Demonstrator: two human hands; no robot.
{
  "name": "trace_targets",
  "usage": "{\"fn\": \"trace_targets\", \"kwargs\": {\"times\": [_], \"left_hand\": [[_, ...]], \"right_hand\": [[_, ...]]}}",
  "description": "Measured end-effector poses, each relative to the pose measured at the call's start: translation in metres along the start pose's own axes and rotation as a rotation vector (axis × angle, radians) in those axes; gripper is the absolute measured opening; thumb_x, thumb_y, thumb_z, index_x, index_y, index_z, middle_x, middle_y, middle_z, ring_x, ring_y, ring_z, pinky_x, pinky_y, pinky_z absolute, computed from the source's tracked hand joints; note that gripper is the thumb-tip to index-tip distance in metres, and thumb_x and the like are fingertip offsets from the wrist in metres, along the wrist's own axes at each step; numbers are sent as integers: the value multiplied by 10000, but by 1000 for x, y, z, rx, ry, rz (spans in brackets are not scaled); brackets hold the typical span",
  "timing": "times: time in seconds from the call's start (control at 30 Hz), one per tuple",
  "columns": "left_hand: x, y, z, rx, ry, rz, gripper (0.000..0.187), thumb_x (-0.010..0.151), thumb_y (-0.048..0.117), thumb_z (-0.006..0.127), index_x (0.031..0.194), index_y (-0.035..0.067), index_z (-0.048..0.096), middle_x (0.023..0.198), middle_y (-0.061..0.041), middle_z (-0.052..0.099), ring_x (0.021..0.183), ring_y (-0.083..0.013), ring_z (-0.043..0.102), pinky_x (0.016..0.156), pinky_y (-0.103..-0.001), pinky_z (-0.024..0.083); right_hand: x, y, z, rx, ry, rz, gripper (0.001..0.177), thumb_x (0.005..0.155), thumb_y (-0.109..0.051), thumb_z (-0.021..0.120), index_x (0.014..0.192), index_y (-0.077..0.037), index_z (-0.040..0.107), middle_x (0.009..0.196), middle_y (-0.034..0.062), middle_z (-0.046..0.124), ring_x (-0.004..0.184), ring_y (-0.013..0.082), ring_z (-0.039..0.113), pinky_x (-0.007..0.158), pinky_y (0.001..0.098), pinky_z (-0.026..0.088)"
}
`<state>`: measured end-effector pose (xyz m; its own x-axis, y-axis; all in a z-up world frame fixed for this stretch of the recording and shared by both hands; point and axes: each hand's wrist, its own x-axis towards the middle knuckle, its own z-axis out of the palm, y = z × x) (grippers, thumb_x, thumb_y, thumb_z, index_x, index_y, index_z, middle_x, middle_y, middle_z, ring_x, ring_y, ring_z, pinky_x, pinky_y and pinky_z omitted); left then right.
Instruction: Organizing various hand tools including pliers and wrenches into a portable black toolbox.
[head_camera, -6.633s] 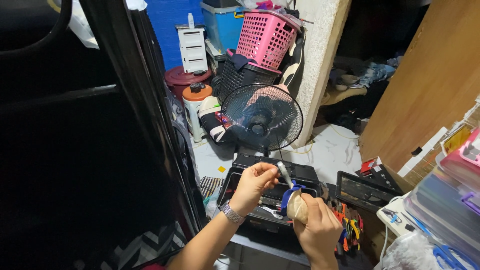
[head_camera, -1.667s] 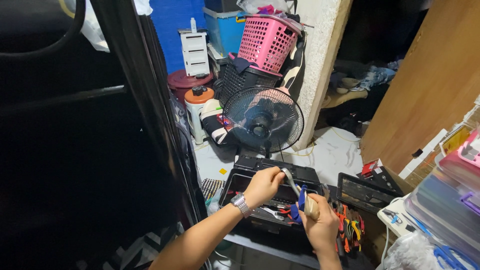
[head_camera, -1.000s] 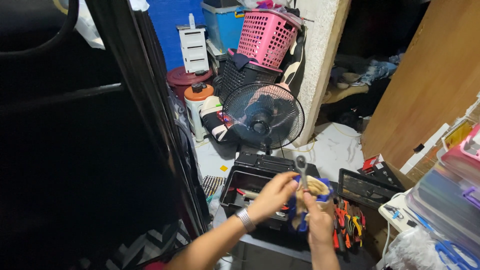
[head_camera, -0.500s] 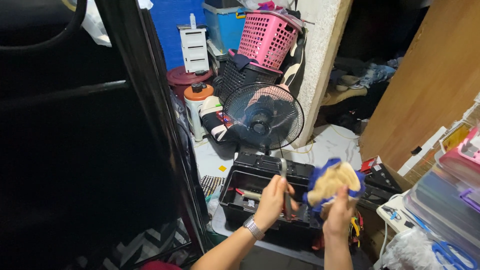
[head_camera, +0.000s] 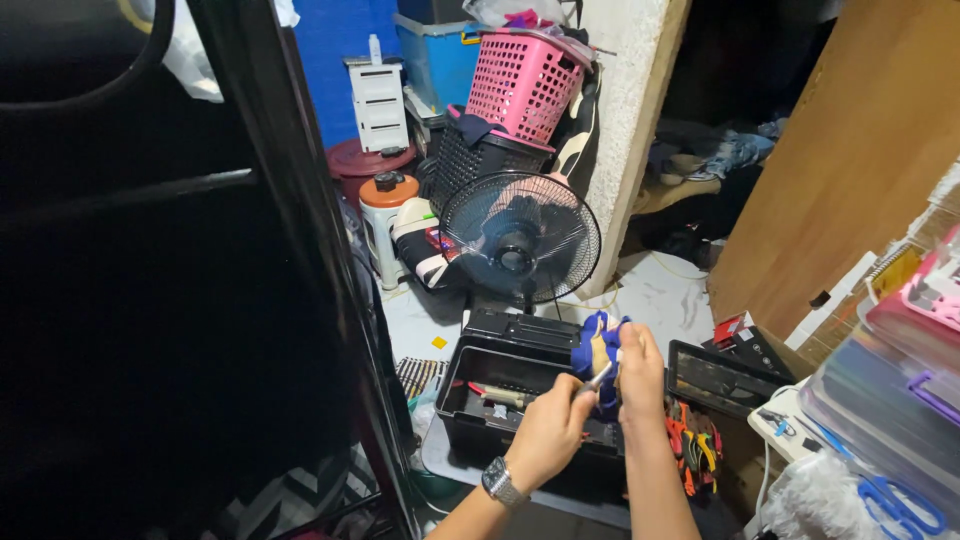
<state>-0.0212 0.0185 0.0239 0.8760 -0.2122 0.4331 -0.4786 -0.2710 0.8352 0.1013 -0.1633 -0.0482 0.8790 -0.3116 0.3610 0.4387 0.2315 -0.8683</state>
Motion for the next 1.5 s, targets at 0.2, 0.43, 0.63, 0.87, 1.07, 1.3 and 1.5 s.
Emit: {"fn": "trace_targets", "kwargs": {"times": [0.2, 0.43, 0.63, 0.87, 1.07, 1.3, 1.5], "left_hand": [[10, -63, 34, -335, 81, -217, 416, 1147, 330, 465, 947, -14, 586, 712, -150, 553, 625, -250, 522, 569, -391, 443], [6, -46, 42, -200, 97, -131, 322, 1107, 289, 414, 1016, 11, 549, 750, -202, 612, 659, -367, 634, 616, -425, 488], [0, -35, 40, -61, -7, -33, 281, 1071, 282, 510, 1096, 8, 564, 807, -256, 657, 755, -434, 654, 643, -479, 489], [5, -30, 33, -301, 99, -298, 359, 1093, 288, 451, 961, 1, 620, 687, -210, 613, 583, -392, 611, 572, -448, 470], [14, -76, 23, 89, -174, -61, 357, 1099, 281, 476, 898, 35, 637, 687, -151, 644, 626, -342, 664, 567, -414, 498], [54, -33, -21, -327, 230, -233, 308, 980, 230, 597, 1231, 55, 565, 951, -27, 685, 847, -171, 687, 700, -387, 607], [64, -35, -9, -255, 142, 20, 378, 974, 137, 617, 1343, 70, 573, 856, -90, 711, 776, -116, 652, 700, -296, 554]], "right_hand": [[-46, -76, 72, 131, -52, 59, 472, 999, -351, 522, 1408, -123, 464, 1221, -13, 637, 1088, 110, 645, 957, 285, 528], [-36, -48, 52, -309, -10, -191, 473, 993, -265, 598, 1392, -36, 487, 1174, 69, 659, 1015, 146, 644, 863, 282, 545], [-20, -2, 10, -52, 205, -21, 322, 1209, -302, 543, 1067, -13, 538, 947, 67, 556, 818, 145, 503, 689, 300, 434], [-50, -47, 41, -64, -131, 48, 355, 938, -181, 649, 1256, -68, 541, 1097, 3, 644, 978, 100, 611, 868, 256, 510], [-37, -6, 6, -49, -182, 34, 262, 1007, -168, 619, 1214, -8, 607, 1050, 49, 667, 922, 112, 612, 818, 269, 514], [-34, -20, 5, 54, -409, 229, 288, 1024, -193, 557, 1224, 11, 595, 1051, 52, 688, 921, 112, 646, 821, 268, 531], [-46, -14, 29, -18, -451, 309, 409, 975, -137, 613, 1369, -43, 558, 1100, 31, 658, 960, 135, 611, 827, 279, 511]]}}
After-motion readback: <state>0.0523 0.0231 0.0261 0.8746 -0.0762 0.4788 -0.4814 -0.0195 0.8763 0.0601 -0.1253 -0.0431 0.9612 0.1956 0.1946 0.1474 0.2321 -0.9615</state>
